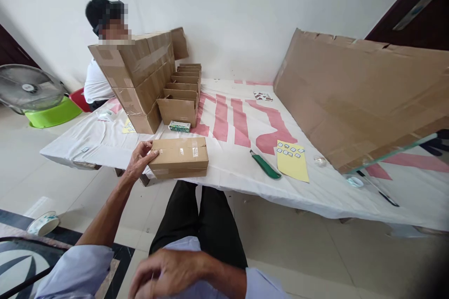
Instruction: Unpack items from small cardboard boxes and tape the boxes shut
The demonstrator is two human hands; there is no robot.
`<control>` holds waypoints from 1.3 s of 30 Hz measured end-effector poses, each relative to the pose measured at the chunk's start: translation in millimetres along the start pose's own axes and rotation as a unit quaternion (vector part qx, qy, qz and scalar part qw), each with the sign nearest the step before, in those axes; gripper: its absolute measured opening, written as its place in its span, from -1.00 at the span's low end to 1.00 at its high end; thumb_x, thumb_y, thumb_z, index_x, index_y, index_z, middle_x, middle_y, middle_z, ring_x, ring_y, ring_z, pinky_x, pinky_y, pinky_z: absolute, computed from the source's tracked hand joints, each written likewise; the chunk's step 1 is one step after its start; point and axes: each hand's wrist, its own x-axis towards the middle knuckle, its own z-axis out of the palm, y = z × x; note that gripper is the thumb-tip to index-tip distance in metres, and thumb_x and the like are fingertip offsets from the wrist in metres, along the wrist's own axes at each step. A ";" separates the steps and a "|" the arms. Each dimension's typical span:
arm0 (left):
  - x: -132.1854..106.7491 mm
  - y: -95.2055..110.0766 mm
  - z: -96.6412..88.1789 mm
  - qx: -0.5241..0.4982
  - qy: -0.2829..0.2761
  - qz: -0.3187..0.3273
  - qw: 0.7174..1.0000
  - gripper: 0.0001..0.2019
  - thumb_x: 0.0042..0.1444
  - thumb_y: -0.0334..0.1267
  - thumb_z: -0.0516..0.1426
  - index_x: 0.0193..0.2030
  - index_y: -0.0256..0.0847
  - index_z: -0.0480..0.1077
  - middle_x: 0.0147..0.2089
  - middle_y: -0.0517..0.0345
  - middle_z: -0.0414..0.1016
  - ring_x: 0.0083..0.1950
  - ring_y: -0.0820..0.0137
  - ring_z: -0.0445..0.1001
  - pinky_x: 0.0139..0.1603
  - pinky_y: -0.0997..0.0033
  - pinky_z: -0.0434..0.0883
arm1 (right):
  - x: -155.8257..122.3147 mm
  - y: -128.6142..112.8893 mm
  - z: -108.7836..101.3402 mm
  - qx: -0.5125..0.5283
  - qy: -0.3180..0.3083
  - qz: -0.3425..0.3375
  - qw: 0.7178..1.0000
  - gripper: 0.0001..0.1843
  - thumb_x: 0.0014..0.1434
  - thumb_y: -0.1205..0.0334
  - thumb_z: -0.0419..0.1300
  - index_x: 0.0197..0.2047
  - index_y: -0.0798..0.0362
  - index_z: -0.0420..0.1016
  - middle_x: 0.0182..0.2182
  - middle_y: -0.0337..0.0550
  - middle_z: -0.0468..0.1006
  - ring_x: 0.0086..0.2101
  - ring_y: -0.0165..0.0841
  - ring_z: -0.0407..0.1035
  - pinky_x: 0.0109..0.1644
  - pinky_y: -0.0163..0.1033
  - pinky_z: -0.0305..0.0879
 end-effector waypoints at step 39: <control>-27.3 -8.5 29.6 -0.126 -0.096 0.017 0.987 -0.53 0.02 0.04 0.57 -0.14 -0.17 0.54 0.31 -0.21 0.65 0.31 0.04 0.63 0.33 0.08 0.51 | -152.0 -31.1 -171.2 -0.501 0.632 -0.108 0.582 -0.49 0.51 -0.01 0.16 0.42 -0.04 0.39 0.27 0.15 0.54 0.21 -0.01 0.48 0.18 0.12 0.54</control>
